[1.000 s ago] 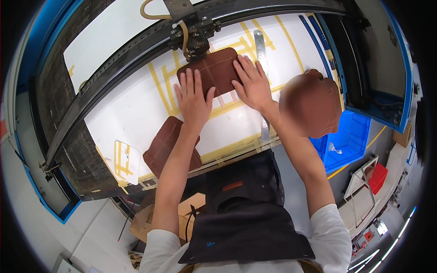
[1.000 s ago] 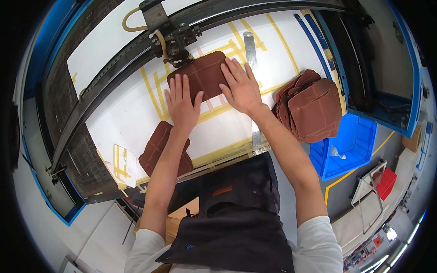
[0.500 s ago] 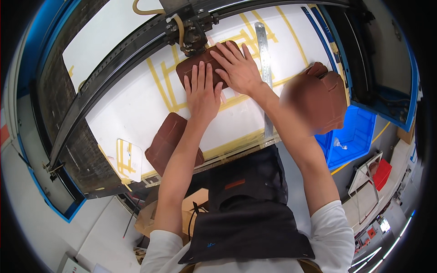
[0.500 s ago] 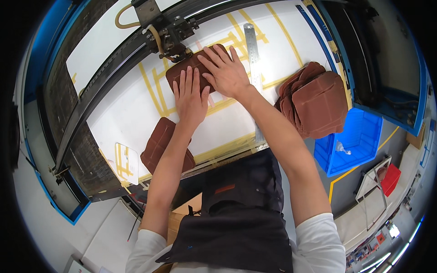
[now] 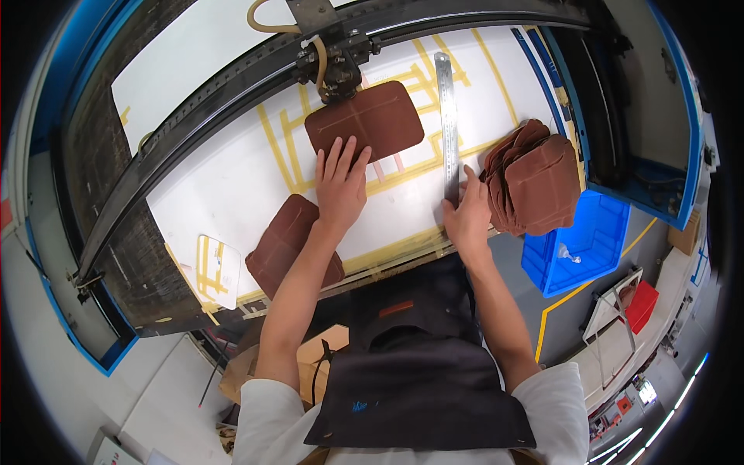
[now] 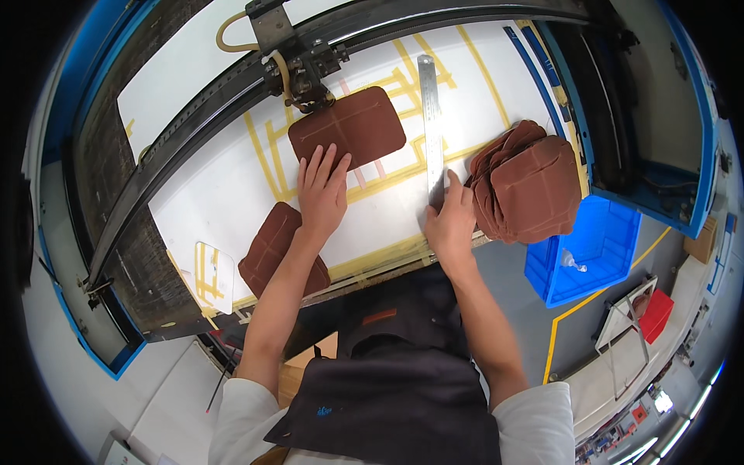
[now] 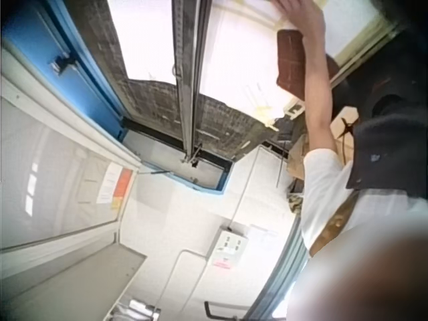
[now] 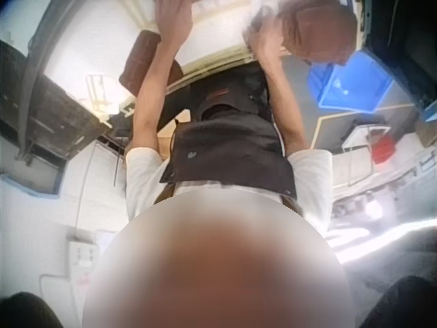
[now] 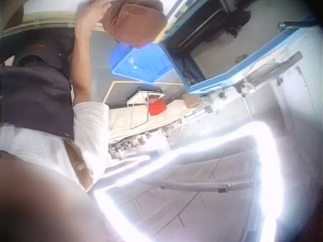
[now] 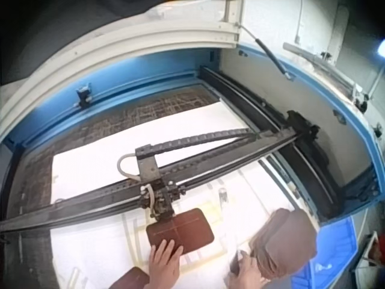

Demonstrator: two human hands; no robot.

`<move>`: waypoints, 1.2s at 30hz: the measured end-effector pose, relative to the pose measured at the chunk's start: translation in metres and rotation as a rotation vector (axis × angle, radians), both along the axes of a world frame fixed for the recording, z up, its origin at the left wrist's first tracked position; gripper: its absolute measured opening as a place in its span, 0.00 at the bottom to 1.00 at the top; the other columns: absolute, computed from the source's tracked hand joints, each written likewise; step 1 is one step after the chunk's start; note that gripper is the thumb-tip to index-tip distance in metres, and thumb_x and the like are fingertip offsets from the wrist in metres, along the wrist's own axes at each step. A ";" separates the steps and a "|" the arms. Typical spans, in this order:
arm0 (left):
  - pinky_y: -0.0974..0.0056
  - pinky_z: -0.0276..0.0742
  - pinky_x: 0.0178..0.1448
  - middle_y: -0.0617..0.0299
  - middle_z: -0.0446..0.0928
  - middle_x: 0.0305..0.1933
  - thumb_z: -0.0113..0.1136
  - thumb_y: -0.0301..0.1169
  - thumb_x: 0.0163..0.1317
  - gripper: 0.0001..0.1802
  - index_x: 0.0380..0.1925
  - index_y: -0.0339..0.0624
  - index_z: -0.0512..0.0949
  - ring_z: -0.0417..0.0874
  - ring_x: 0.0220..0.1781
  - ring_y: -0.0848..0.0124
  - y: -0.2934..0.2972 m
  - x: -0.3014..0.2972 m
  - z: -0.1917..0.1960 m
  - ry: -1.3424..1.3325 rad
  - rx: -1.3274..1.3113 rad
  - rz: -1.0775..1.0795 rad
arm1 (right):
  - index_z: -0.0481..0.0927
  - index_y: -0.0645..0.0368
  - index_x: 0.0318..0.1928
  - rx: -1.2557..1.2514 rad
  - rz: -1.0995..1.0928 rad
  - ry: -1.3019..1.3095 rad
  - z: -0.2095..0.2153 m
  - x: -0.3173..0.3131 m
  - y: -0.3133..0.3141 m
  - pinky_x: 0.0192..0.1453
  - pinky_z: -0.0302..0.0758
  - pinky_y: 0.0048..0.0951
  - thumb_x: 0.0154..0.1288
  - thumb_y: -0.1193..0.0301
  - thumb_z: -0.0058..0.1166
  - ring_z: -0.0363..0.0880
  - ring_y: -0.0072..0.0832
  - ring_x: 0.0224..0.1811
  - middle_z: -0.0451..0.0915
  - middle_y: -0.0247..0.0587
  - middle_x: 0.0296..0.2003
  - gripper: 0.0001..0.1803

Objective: Aligning leather pieces on a laser cutting machine using a ruler and operating the machine's control panel.

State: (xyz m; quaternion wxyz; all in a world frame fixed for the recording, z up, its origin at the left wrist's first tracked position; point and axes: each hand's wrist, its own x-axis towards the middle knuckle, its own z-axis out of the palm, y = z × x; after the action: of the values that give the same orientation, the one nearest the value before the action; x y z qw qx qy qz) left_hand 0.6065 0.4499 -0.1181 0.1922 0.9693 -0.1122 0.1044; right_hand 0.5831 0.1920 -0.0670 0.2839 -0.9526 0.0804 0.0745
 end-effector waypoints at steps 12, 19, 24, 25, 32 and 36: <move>0.41 0.58 0.79 0.55 0.72 0.72 0.62 0.26 0.64 0.24 0.61 0.49 0.81 0.68 0.76 0.54 -0.001 -0.001 0.004 -0.026 0.001 0.012 | 0.80 0.65 0.58 0.552 -0.061 0.167 -0.002 0.001 0.015 0.38 0.78 0.26 0.60 0.82 0.65 0.80 0.23 0.29 0.84 0.39 0.30 0.24; 0.44 0.62 0.77 0.60 0.75 0.70 0.61 0.25 0.62 0.23 0.60 0.44 0.81 0.71 0.74 0.59 -0.007 0.001 0.007 -0.036 -0.012 -0.012 | 0.80 0.67 0.58 0.601 0.039 0.241 -0.005 0.008 0.047 0.39 0.76 0.22 0.60 0.86 0.64 0.75 0.16 0.31 0.80 0.31 0.31 0.24; 0.45 0.62 0.77 0.61 0.76 0.70 0.60 0.24 0.61 0.26 0.61 0.45 0.80 0.72 0.73 0.59 -0.012 0.000 0.007 -0.046 -0.030 -0.055 | 0.80 0.65 0.58 0.513 0.114 0.242 -0.006 0.015 0.058 0.42 0.78 0.32 0.59 0.82 0.64 0.82 0.33 0.34 0.83 0.42 0.32 0.24; 0.45 0.62 0.77 0.61 0.76 0.70 0.60 0.24 0.61 0.26 0.61 0.45 0.80 0.72 0.73 0.59 -0.014 -0.001 0.008 -0.044 -0.032 -0.055 | 0.81 0.63 0.57 0.443 0.140 0.251 -0.004 0.017 0.058 0.45 0.81 0.40 0.58 0.80 0.64 0.87 0.46 0.38 0.86 0.50 0.35 0.24; 0.43 0.61 0.77 0.61 0.74 0.71 0.60 0.24 0.60 0.29 0.64 0.49 0.79 0.71 0.74 0.58 -0.026 -0.008 0.006 -0.041 -0.014 -0.090 | 0.68 0.54 0.73 0.361 0.272 0.226 0.005 0.024 0.059 0.44 0.80 0.42 0.57 0.80 0.67 0.86 0.49 0.37 0.85 0.51 0.34 0.42; 0.41 0.58 0.79 0.61 0.74 0.71 0.60 0.24 0.59 0.29 0.64 0.50 0.79 0.70 0.75 0.58 -0.027 -0.014 0.002 -0.039 0.033 -0.103 | 0.59 0.49 0.79 0.116 0.392 0.252 0.013 0.028 0.063 0.49 0.82 0.47 0.58 0.75 0.68 0.85 0.54 0.43 0.84 0.56 0.43 0.49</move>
State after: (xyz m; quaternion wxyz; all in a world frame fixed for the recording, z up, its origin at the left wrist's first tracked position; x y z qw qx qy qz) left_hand 0.5928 0.4226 -0.1160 0.1792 0.9630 -0.1676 0.1116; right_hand 0.6106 0.2547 -0.0540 0.3060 -0.9152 -0.0754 0.2511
